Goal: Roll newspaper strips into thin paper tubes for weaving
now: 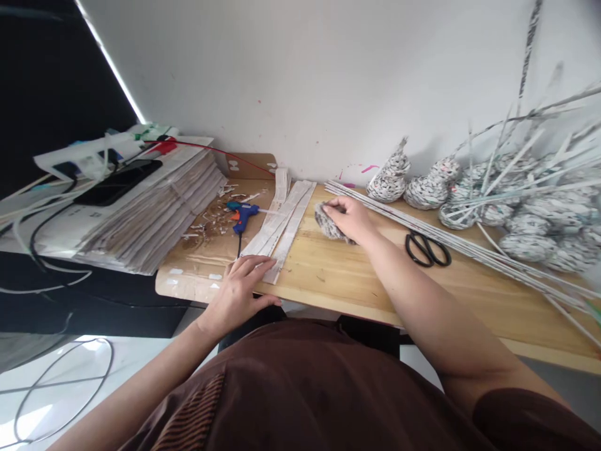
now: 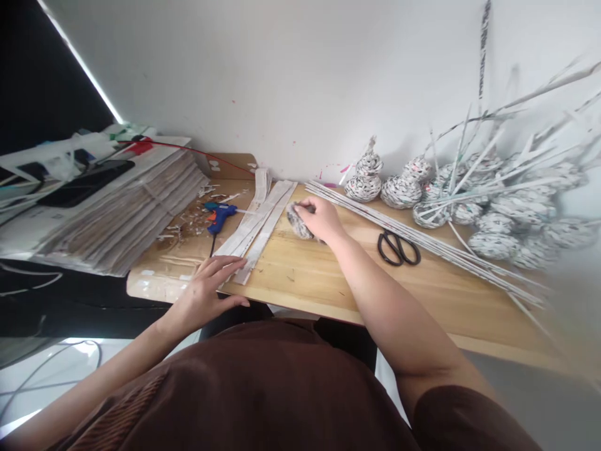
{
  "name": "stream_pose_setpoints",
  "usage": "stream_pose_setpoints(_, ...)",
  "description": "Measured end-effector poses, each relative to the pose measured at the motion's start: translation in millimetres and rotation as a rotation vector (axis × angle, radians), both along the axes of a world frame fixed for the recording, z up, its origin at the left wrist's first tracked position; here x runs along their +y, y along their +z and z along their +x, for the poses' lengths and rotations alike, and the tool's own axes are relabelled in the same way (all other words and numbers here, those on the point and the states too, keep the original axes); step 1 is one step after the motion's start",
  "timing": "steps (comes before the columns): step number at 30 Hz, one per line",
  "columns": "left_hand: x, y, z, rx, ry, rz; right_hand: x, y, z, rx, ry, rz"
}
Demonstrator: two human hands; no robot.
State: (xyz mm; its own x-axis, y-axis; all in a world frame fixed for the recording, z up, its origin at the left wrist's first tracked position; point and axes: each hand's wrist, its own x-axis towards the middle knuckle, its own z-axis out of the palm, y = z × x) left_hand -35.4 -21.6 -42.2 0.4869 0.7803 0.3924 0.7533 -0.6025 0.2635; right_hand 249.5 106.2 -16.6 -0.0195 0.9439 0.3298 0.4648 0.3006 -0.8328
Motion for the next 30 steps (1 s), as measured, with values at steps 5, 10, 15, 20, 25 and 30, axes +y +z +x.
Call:
stream_pose_setpoints(5, -3, -3.6, -10, 0.028, 0.077, 0.008, 7, -11.4, 5, -0.173, -0.106, 0.237)
stream_pose_setpoints(10, 2, 2.8, -24, 0.065, 0.249, 0.017, 0, -14.8, -3, -0.445, -0.005, 0.11)
stream_pose_setpoints(15, 10, 6.3, -31, 0.112, 0.367, 0.012, 4, -23.5, -4, -0.492, 0.037, 0.151)
stream_pose_setpoints(20, 15, 7.4, -27, 0.124, 0.355, 0.046, 8, -28.2, -2, -0.356, 0.04, 0.219)
stream_pose_setpoints(25, 19, 13.4, -33, 0.156, 0.365, 0.053, -2, -15.3, -4, -0.32, -0.026, 0.168)
stream_pose_setpoints(30, 23, 14.0, -38, 0.154, 0.43, 0.082, -3, -9.1, -3, -0.323, -0.147, 0.374)
